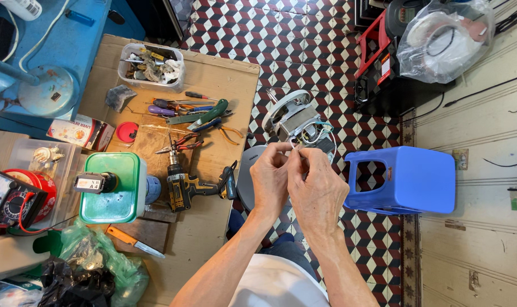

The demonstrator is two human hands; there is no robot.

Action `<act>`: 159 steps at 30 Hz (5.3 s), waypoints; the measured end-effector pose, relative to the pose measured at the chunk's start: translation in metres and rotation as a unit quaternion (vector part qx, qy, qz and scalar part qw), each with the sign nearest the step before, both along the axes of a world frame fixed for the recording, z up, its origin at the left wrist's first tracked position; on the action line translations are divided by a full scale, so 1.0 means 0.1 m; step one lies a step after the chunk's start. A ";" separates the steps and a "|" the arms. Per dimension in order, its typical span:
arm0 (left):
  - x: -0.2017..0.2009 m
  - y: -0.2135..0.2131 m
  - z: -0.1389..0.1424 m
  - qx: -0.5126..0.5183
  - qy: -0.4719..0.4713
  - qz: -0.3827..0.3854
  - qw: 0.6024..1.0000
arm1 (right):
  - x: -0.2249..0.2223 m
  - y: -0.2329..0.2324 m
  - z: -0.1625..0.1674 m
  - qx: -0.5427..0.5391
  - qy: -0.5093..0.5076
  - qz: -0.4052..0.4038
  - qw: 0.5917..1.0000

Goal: The person measures a component of a disassembled fan with a ruler, then inserts a small white plastic piece into the fan's internal mechanism. They use a flashlight to inspect the interior and manipulate wires with tweezers. The task involves careful handling of small parts and tools.

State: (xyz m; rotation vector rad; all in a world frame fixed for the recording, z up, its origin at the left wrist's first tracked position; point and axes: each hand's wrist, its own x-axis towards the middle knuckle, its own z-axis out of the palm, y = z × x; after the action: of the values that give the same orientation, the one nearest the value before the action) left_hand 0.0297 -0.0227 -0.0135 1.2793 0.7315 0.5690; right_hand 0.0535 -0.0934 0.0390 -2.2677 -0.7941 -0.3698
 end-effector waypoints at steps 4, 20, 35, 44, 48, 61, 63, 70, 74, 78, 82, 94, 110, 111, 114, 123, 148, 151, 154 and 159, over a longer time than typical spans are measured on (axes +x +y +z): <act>-0.12 0.03 0.06 0.130 -0.036 0.011 0.991 | -0.02 -0.07 -0.03 0.026 0.038 0.002 0.999; -0.11 0.19 -0.02 0.373 -0.046 0.001 0.927 | -0.08 -0.16 -0.25 0.111 0.011 0.027 0.993; -0.10 0.19 -0.07 0.325 -0.074 -0.012 0.943 | -0.03 -0.10 -0.33 0.037 -0.028 -0.036 0.998; -0.10 0.19 -0.07 0.326 -0.072 -0.018 0.942 | 0.06 -0.09 -0.39 0.011 -0.050 -0.075 0.996; -0.09 0.20 -0.04 0.324 -0.067 -0.024 0.943 | -0.01 -0.12 -0.40 0.024 -0.038 -0.069 0.997; -0.12 0.23 0.09 0.354 -0.048 -0.044 0.933 | -0.02 -0.08 -0.37 -0.001 -0.025 -0.051 0.998; -0.12 0.23 0.09 0.364 -0.054 -0.037 0.929 | -0.01 -0.07 -0.35 -0.011 -0.019 -0.066 0.998; -0.11 0.24 0.07 0.363 -0.060 -0.039 0.929 | 0.08 -0.05 -0.30 -0.017 -0.079 -0.055 0.995; -0.11 0.25 0.07 0.346 -0.071 -0.051 0.934 | 0.10 -0.05 -0.27 -0.033 -0.045 -0.060 0.997; -0.09 0.25 0.07 0.353 -0.076 -0.043 0.931 | 0.10 -0.04 -0.27 -0.027 -0.035 -0.060 0.997; -0.09 0.18 0.03 0.261 -0.052 -0.025 0.964 | 0.12 -0.07 -0.32 -0.027 -0.060 -0.062 0.996; 0.02 -0.19 -0.05 0.145 -0.030 0.039 0.988 | 0.32 -0.29 -0.40 -0.006 -0.069 0.002 0.998; 0.32 -0.53 -0.12 0.191 0.007 0.188 0.963 | 0.78 -0.60 -0.34 0.043 -0.037 0.227 0.972; 0.33 -0.53 -0.13 0.199 0.003 0.197 0.960 | 0.80 -0.63 -0.32 0.059 -0.029 0.237 0.969; 0.34 -0.54 -0.13 0.223 0.003 0.211 0.952 | 0.87 -0.66 -0.24 0.055 -0.014 0.247 0.967; 0.29 -0.55 -0.09 0.351 0.067 0.210 0.910 | 1.01 -0.57 -0.25 -0.009 0.081 0.211 0.974; 0.34 -0.43 -0.07 0.092 0.020 0.230 0.969 | 0.96 -0.50 -0.18 0.001 0.175 0.235 0.956; 0.30 -0.43 -0.08 0.098 0.026 0.224 0.969 | 0.94 -0.47 -0.17 -0.011 0.143 0.242 0.960; 0.29 -0.45 -0.10 0.057 0.003 0.221 0.974 | 0.93 -0.45 -0.17 -0.023 0.162 0.235 0.958; 0.31 -0.53 -0.15 0.039 0.008 0.226 0.973 | 0.92 -0.42 -0.19 -0.032 0.161 0.240 0.957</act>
State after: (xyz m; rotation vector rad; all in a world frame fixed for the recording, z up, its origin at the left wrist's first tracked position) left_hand 0.0605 -0.0752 -0.0283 1.1919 1.0332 0.9645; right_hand 0.1458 -0.1350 0.0196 -2.0286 -1.1470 0.2486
